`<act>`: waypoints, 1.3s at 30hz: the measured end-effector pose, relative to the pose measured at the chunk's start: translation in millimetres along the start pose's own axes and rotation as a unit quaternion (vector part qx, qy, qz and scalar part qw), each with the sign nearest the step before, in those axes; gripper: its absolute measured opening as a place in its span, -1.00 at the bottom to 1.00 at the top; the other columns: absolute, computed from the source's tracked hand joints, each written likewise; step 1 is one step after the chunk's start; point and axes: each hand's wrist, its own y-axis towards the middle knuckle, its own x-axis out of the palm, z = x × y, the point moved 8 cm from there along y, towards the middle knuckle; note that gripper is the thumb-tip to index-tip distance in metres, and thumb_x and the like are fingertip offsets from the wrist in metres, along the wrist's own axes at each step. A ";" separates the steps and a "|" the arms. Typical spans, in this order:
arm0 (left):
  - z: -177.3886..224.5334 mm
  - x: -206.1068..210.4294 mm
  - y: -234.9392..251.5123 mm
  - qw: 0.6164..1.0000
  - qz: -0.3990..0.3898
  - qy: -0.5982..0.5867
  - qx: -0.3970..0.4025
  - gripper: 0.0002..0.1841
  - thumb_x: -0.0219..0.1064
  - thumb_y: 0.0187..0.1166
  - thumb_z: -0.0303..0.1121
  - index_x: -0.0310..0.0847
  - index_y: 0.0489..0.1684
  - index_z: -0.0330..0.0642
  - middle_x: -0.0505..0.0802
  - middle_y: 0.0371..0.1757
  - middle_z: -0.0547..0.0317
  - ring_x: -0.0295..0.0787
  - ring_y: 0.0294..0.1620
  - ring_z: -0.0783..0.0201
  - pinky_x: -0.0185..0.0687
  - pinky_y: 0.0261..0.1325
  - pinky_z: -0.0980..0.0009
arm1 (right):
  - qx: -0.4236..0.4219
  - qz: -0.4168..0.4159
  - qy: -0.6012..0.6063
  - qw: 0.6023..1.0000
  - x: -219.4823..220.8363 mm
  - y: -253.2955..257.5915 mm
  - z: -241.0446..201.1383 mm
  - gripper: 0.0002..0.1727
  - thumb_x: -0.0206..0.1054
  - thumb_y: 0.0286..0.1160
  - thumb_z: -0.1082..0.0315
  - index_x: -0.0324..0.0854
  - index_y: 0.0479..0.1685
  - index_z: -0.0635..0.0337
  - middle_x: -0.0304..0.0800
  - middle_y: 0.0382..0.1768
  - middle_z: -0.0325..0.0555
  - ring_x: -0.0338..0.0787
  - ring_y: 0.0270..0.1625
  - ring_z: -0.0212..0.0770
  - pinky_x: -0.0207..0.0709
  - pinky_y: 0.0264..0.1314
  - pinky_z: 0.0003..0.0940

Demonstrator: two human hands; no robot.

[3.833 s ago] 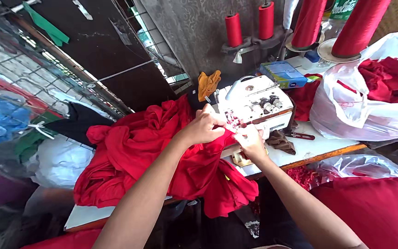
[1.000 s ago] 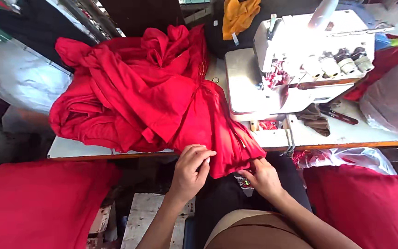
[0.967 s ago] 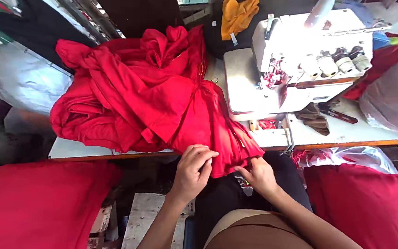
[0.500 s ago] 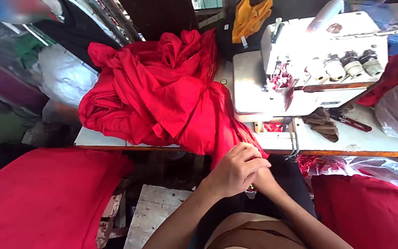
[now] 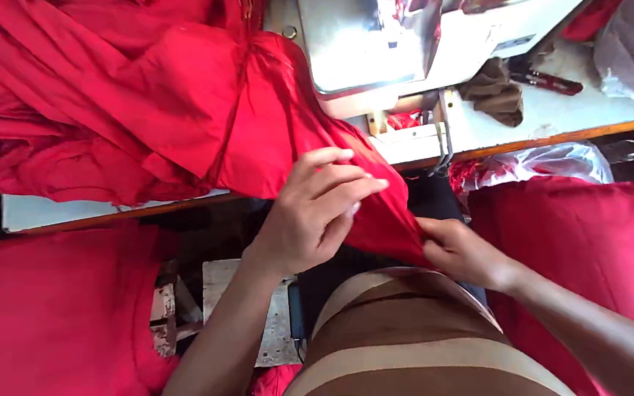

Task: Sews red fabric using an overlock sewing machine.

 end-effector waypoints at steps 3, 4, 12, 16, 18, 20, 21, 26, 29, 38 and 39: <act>0.3 32.6 20.8 0.999 -0.045 -0.006 0.024 -0.65 0.16 0.72 -0.25 0.79 0.28 -0.06 0.85 0.27 0.16 0.52 0.59 -0.03 0.16 0.69 -0.19 | -0.094 0.061 -0.033 0.993 -44.1 -21.8 -47.1 -0.78 0.11 0.61 0.38 0.67 -0.19 0.25 0.62 -0.47 -0.31 0.48 -0.44 -0.69 0.34 -0.40 -0.78; -1.6 37.1 28.0 0.998 -0.061 -0.007 0.022 -0.64 0.11 0.76 -0.22 0.78 0.30 -0.05 0.85 0.28 0.17 0.47 0.65 -0.05 0.04 0.72 -0.28 | -0.119 0.075 -0.040 0.989 -55.8 -27.6 -59.2 -0.76 0.16 0.68 0.34 0.71 -0.18 0.28 0.70 -0.42 -0.27 0.54 -0.38 -0.68 0.41 -0.32 -0.80; -43.7 -32.9 27.5 0.995 -0.092 0.024 0.005 -0.63 0.27 0.72 -0.10 0.81 -0.16 -0.26 0.88 -0.23 0.12 0.78 -0.17 0.48 0.66 0.02 0.50 | -0.169 0.161 -0.020 0.972 -85.1 -9.5 -74.7 -0.86 0.40 0.53 0.31 0.80 -0.20 0.19 0.76 -0.26 -0.37 0.71 -0.19 -0.61 0.65 -0.12 -0.72; -59.8 -89.2 12.7 0.987 -0.070 0.092 -0.110 -0.54 0.29 0.71 -0.13 0.70 -0.14 -0.52 0.85 -0.23 -0.14 0.72 -0.16 0.53 0.54 0.01 0.63 | -0.159 0.118 0.065 0.978 -60.9 39.8 -82.3 -0.89 0.40 0.52 0.43 0.79 -0.13 0.23 0.82 -0.29 -0.32 0.76 -0.26 -0.58 0.69 -0.19 -0.67; -64.2 -114.2 2.6 0.967 -0.029 0.180 -0.176 -0.57 0.29 0.71 -0.16 0.72 -0.02 -0.51 0.85 -0.10 -0.27 0.78 -0.03 0.29 0.61 0.14 0.39 | -0.131 0.117 0.129 0.976 -48.5 63.1 -82.7 -0.94 0.42 0.46 0.49 0.81 -0.27 0.23 0.83 -0.40 -0.31 0.74 -0.40 -0.56 0.65 -0.37 -0.64; -63.2 -129.5 -2.7 0.945 0.047 0.253 -0.203 -0.64 0.35 0.66 -0.17 0.75 0.03 -0.37 0.80 -0.02 -0.32 0.73 0.05 -0.12 0.53 0.15 -0.06 | -0.127 0.118 0.162 0.971 -36.8 83.5 -86.6 -0.95 0.44 0.41 0.51 0.81 -0.34 0.24 0.84 -0.35 -0.27 0.75 -0.33 -0.51 0.67 -0.28 -0.56; -58.1 -131.8 -4.6 0.932 0.075 0.283 -0.215 -0.67 0.35 0.63 -0.20 0.74 0.12 -0.30 0.74 0.11 -0.33 0.65 0.19 -0.25 0.47 0.26 -0.19 | -0.125 0.118 0.180 0.969 -30.0 92.9 -86.7 -0.97 0.47 0.42 0.49 0.81 -0.31 0.24 0.84 -0.35 -0.26 0.76 -0.33 -0.50 0.69 -0.25 -0.55; -15.3 -79.4 0.1 0.961 0.220 0.069 -0.156 -0.76 0.32 0.67 -0.11 0.71 -0.09 -0.07 0.77 0.04 0.24 0.70 0.12 0.43 0.66 0.18 0.43 | -0.103 0.166 0.297 0.935 -23.9 128.6 -92.7 -0.80 0.58 0.31 0.34 0.65 -0.51 0.12 0.68 -0.51 -0.38 0.64 -0.41 -0.54 0.56 -0.29 -0.57; -15.3 -35.3 10.7 0.953 0.234 -0.118 -0.155 -0.49 0.56 0.47 -0.08 0.46 0.02 -0.32 0.77 0.01 0.11 0.80 0.02 0.46 0.82 0.06 0.45 | -0.107 0.180 0.331 0.920 -33.3 140.3 -103.1 -0.76 0.61 0.25 0.31 0.59 -0.51 0.08 0.64 -0.52 -0.40 0.62 -0.43 -0.54 0.55 -0.31 -0.57; -31.2 -65.2 20.3 0.945 0.290 0.053 -0.140 -0.91 0.40 0.44 -0.51 0.83 -0.24 -0.21 0.89 -0.12 0.23 0.81 -0.01 0.55 0.73 0.13 0.66 | -0.255 0.287 0.018 0.923 -68.6 120.7 -106.0 -0.88 0.55 0.14 0.38 0.72 -0.43 0.17 0.78 -0.47 -0.30 0.71 -0.39 -0.54 0.62 -0.25 -0.63; -31.8 -67.8 22.2 0.945 0.293 0.061 -0.135 -0.88 0.36 0.47 -0.52 0.84 -0.25 -0.20 0.89 -0.11 0.23 0.81 0.02 0.53 0.72 0.15 0.65 | -0.261 0.299 -0.044 0.917 -69.8 117.4 -107.5 -0.90 0.50 0.09 0.42 0.73 -0.42 0.17 0.79 -0.46 -0.25 0.74 -0.38 -0.46 0.64 -0.22 -0.55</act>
